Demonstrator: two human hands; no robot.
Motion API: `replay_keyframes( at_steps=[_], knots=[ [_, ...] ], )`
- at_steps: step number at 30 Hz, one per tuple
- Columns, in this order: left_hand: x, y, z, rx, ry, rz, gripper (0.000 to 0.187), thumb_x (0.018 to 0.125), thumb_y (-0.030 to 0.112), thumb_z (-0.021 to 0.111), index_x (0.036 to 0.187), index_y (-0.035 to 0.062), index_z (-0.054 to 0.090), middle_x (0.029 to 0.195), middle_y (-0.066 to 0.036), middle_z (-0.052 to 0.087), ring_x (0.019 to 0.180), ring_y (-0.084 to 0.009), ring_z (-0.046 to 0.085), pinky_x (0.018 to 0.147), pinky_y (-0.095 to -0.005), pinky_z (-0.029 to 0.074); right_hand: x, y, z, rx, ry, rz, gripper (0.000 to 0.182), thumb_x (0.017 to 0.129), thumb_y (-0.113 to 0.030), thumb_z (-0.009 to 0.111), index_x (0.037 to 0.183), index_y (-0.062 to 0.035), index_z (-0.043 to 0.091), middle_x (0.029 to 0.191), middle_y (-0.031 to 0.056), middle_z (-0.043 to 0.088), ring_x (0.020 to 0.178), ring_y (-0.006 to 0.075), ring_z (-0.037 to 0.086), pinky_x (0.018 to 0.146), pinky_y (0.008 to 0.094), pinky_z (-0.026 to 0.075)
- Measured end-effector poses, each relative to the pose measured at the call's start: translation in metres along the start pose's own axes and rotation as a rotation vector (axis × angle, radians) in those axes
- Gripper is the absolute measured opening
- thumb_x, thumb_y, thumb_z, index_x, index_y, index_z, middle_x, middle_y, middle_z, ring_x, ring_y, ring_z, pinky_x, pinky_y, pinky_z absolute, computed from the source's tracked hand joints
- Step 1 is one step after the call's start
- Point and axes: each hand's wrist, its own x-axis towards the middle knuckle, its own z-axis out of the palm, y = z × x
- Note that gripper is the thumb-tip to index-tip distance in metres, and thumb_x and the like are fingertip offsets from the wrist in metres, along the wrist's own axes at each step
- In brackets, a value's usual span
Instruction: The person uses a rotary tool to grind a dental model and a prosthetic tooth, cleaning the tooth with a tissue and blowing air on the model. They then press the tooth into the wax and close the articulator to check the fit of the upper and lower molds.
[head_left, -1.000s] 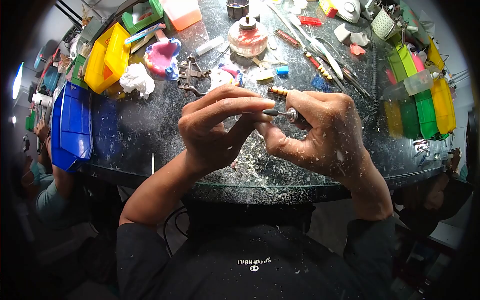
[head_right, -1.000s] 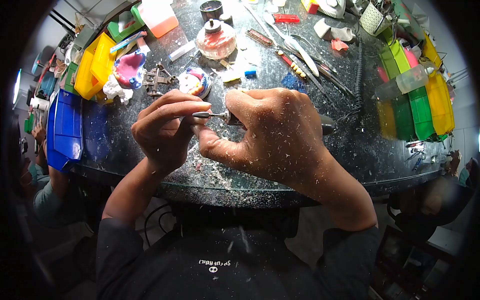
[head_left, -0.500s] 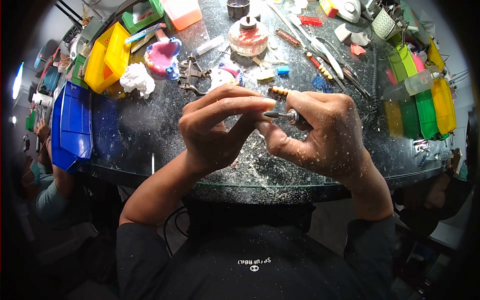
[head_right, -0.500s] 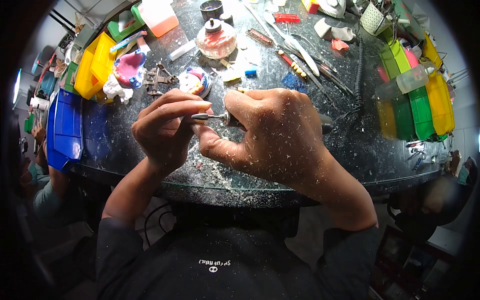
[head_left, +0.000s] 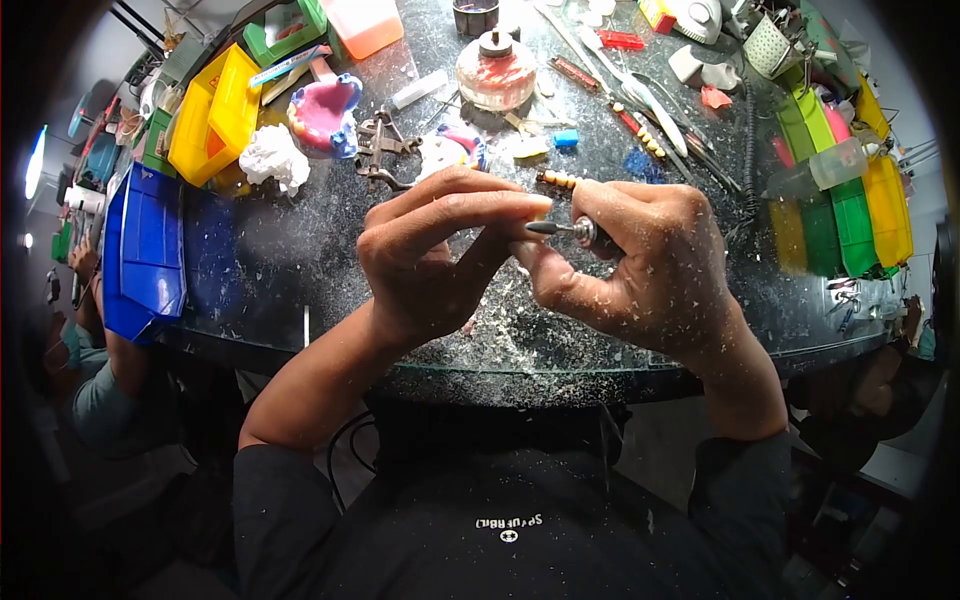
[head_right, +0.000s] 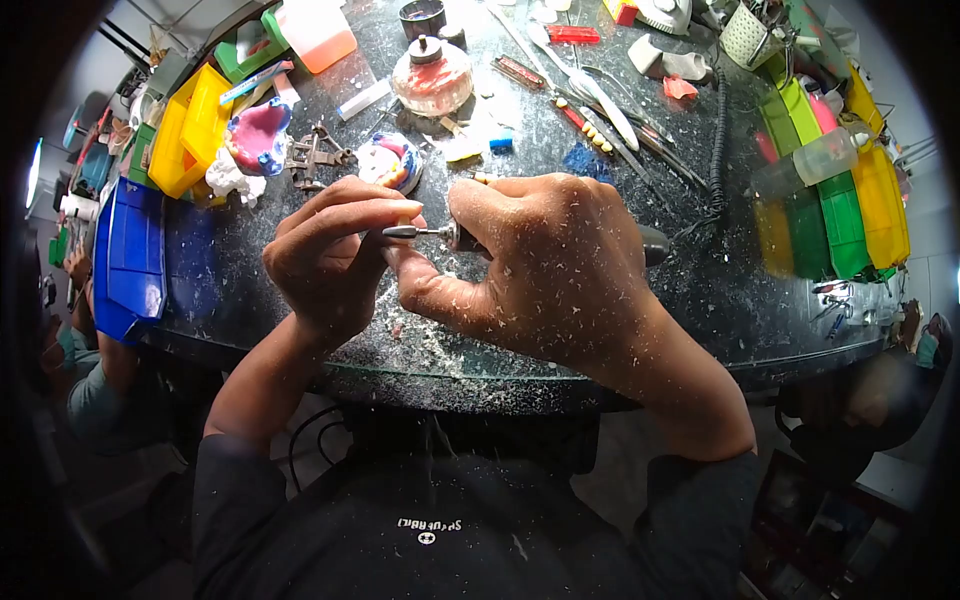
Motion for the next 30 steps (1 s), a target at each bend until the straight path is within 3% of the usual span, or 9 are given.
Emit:
replay_keyframes(
  at_steps=[23, 26, 30],
  knots=[
    [-0.0004, -0.0022, 0.0005, -0.040, 0.012, 0.000, 0.022, 0.077, -0.006, 0.074, 0.098, 0.0011, 0.071, 0.089, -0.012, 0.071, 0.076, -0.0173, 0.070, 0.065, -0.0275, 0.056, 0.0026, 0.0013, -0.0025, -0.037, 0.009, 0.015, 0.049, 0.076, -0.046, 0.071, 0.060, -0.0043, 0.051, 0.053, 0.0117, 0.054, 0.048, 0.0256, 0.062, 0.046, 0.0376, 0.049],
    [-0.0021, 0.0031, 0.0007, -0.027, 0.005, -0.095, 0.012, 0.081, -0.001, 0.072, 0.092, -0.0011, 0.070, 0.085, -0.014, 0.071, 0.080, -0.0207, 0.069, 0.077, -0.0331, 0.055, 0.0030, 0.0018, 0.0004, -0.034, 0.021, 0.006, 0.049, 0.076, -0.046, 0.072, 0.059, -0.0042, 0.051, 0.053, 0.0121, 0.054, 0.049, 0.0257, 0.062, 0.046, 0.0380, 0.049],
    [-0.0003, -0.0022, -0.0012, -0.007, -0.024, 0.004, 0.024, 0.076, -0.007, 0.073, 0.099, 0.0013, 0.071, 0.088, -0.011, 0.070, 0.076, -0.0169, 0.070, 0.066, -0.0273, 0.056, 0.0025, 0.0025, 0.0017, -0.033, 0.017, -0.005, 0.050, 0.077, -0.046, 0.072, 0.059, -0.0042, 0.052, 0.052, 0.0121, 0.053, 0.049, 0.0258, 0.062, 0.046, 0.0381, 0.049]
  ],
)
